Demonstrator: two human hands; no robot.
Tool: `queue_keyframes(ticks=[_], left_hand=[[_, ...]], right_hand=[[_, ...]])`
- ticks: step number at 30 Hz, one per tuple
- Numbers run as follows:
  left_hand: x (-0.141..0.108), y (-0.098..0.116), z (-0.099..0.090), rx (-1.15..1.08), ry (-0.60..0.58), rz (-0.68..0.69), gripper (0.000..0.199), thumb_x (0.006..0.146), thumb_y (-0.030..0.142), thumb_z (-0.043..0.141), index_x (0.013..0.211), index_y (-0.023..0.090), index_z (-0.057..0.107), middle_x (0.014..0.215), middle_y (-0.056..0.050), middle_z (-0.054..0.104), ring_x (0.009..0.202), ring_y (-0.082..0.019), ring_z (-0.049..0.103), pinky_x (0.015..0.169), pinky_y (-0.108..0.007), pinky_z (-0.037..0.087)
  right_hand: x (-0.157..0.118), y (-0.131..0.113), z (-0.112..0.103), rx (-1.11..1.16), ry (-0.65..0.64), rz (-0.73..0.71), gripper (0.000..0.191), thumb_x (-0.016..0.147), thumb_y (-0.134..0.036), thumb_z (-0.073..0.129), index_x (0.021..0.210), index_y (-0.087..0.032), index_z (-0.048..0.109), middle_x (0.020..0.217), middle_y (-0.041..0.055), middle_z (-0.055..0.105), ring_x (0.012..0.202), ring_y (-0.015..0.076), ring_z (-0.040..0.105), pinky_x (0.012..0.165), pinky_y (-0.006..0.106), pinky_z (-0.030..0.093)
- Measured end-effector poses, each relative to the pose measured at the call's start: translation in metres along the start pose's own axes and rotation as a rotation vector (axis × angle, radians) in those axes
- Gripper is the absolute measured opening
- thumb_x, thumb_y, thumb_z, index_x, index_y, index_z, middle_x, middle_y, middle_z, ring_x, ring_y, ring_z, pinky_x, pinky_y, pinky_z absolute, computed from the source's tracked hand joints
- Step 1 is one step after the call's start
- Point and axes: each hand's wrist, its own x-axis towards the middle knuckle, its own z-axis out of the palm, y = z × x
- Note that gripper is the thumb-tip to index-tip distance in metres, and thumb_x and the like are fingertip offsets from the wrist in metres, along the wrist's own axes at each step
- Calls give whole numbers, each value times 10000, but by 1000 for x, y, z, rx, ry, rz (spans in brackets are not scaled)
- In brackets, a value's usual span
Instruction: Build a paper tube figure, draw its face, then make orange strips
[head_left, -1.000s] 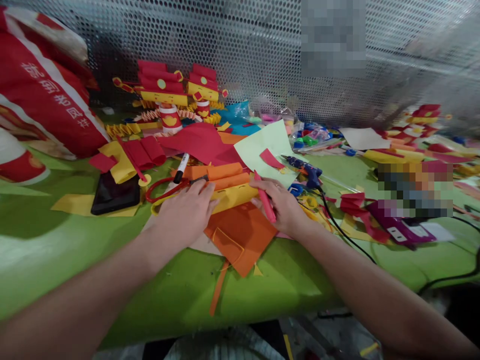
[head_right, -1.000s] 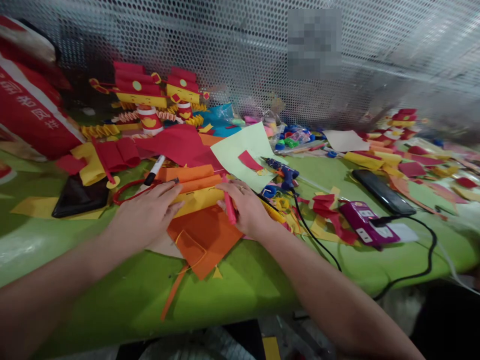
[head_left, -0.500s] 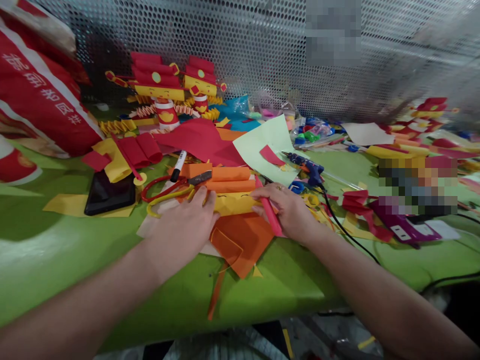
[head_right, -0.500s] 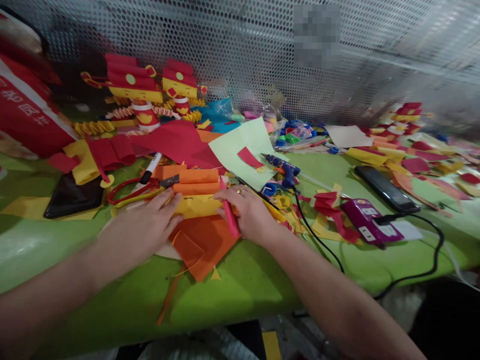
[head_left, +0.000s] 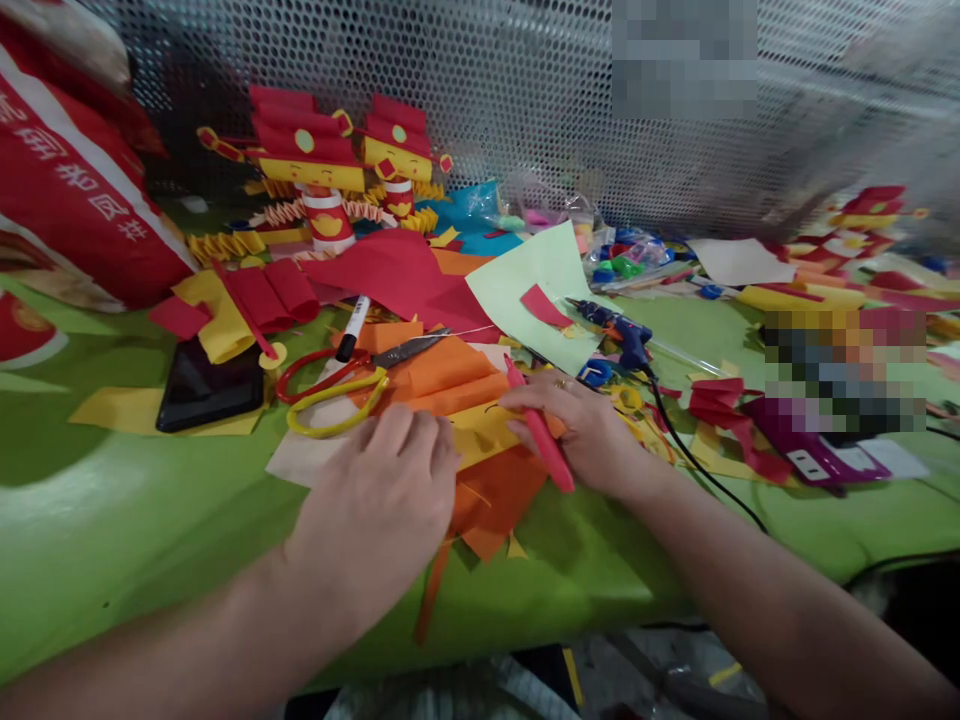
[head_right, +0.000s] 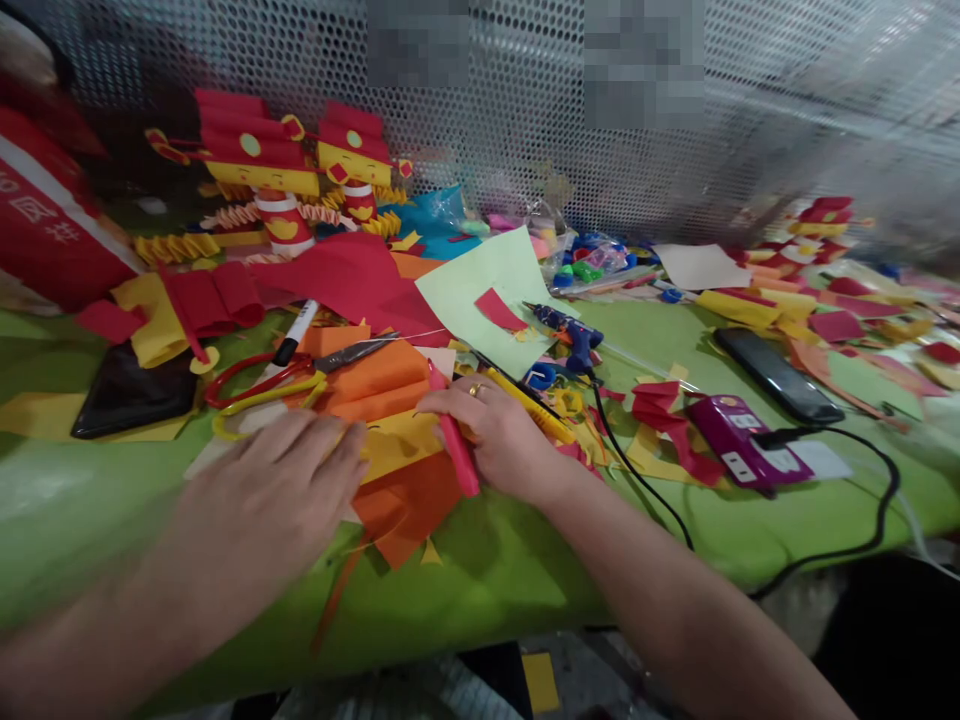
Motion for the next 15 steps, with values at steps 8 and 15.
queue_keyframes(ticks=[8,15], left_hand=[[-9,35,19,-176,79,169,384,865,108,336,1056,65,666,1125,-148,674,1046,-246,619,885,-357,464],[-11,44,27,-191,40,109,384,873,144,356,1118,59,639,1169,-178,649,1095,-276,603,891,-375,472]], right_hand=[[1,0,0,20,-58,-49,147,846,-152,534,978,-200,579,809,51,641,767,169,615,695,293,519],[-1,3,3,17,-94,16,182,854,-156,504,993,-237,588,832,39,671,810,186,632,822,372,498]])
